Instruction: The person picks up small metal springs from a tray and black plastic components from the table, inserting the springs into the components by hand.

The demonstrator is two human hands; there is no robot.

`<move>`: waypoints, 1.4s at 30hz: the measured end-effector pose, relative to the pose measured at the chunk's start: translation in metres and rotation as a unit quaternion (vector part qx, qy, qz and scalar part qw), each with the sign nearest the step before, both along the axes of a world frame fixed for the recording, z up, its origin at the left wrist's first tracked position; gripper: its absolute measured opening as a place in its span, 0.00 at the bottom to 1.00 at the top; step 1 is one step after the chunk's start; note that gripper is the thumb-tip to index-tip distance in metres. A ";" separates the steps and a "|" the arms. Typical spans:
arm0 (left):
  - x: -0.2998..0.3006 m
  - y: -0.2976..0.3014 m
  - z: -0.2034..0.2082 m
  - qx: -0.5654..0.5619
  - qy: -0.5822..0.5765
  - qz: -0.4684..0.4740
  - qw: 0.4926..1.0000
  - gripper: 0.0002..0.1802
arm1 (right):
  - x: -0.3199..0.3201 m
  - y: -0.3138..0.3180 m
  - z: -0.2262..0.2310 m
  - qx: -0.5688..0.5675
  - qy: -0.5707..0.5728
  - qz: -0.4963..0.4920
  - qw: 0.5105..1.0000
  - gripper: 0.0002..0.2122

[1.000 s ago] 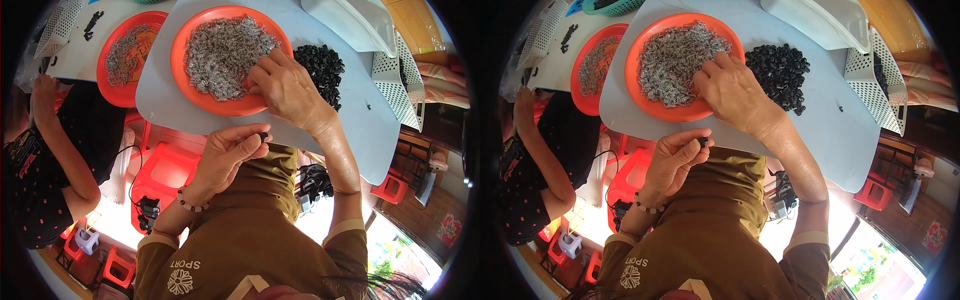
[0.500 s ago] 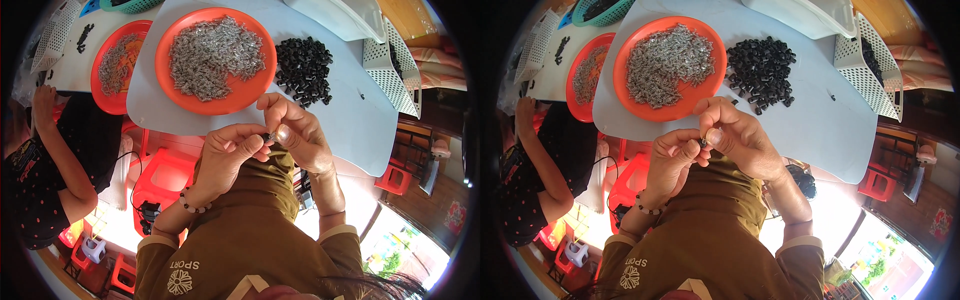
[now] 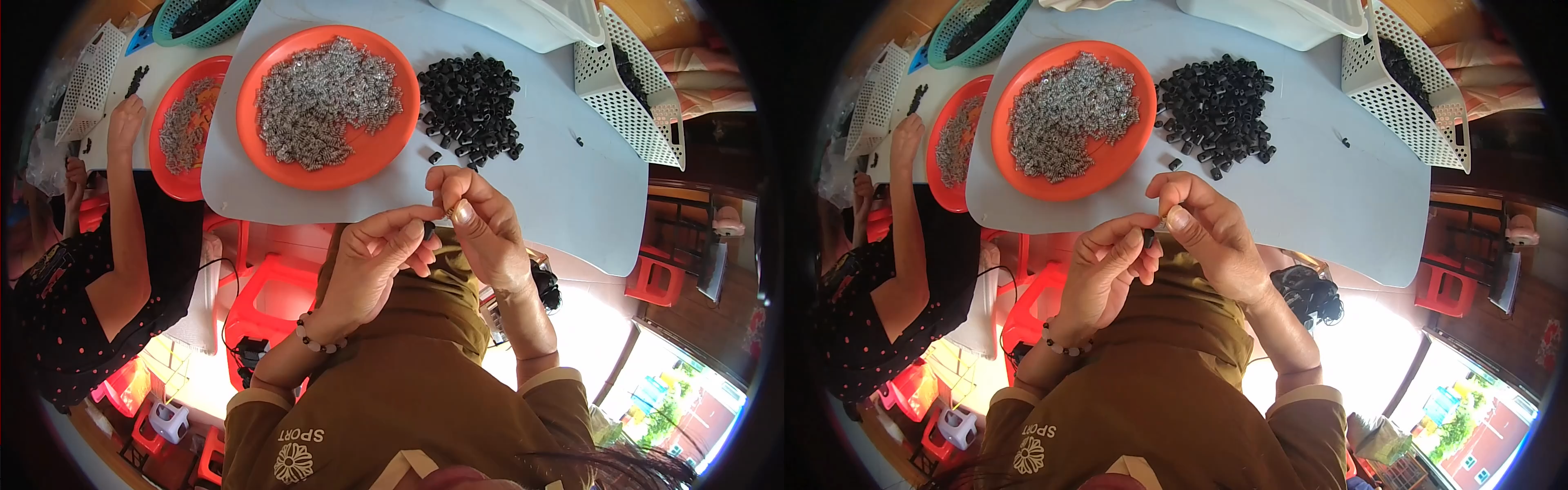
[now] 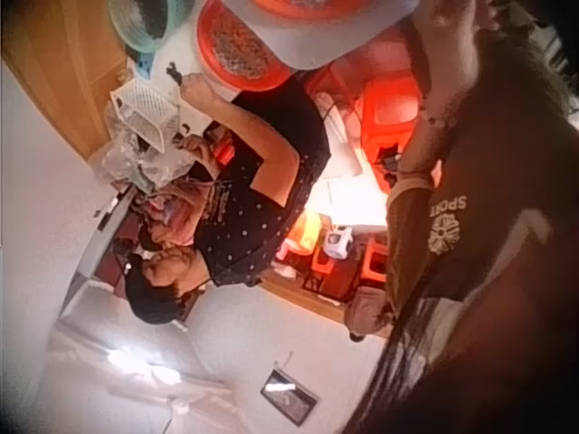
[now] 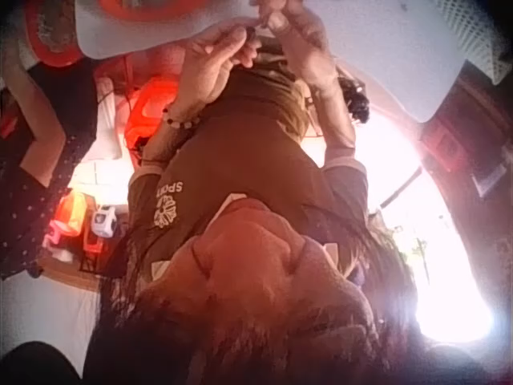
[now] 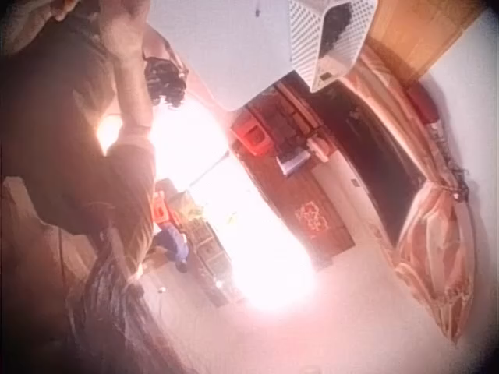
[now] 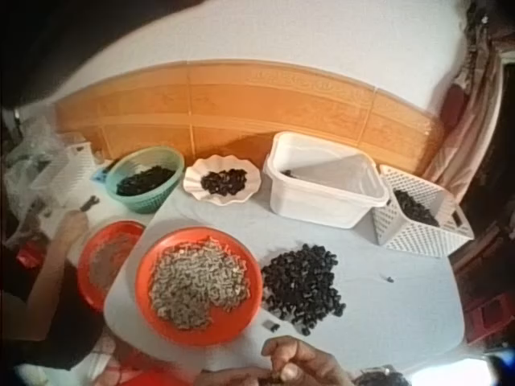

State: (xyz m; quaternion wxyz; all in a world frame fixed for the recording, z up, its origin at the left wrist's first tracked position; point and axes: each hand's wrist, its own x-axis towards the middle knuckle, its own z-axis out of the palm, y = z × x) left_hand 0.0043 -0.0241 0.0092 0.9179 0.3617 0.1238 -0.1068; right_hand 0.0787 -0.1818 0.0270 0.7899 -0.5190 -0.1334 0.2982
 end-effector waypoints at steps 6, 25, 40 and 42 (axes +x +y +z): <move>0.002 -0.005 -0.005 -0.064 0.035 -0.024 0.997 0.11 | -0.012 -0.009 -0.004 -0.110 -0.159 -0.034 0.981 0.05; -0.006 -0.016 -0.002 -0.177 0.126 -0.033 0.976 0.09 | -0.024 -0.004 -0.012 -0.046 -0.082 -0.074 0.993 0.02; -0.007 -0.019 -0.005 -0.125 0.125 -0.022 0.984 0.08 | -0.028 -0.006 -0.020 -0.152 -0.151 -0.116 0.970 0.03; -0.009 -0.019 -0.010 -0.124 0.133 -0.015 0.983 0.09 | -0.027 -0.007 -0.017 -0.205 -0.208 -0.114 0.950 0.05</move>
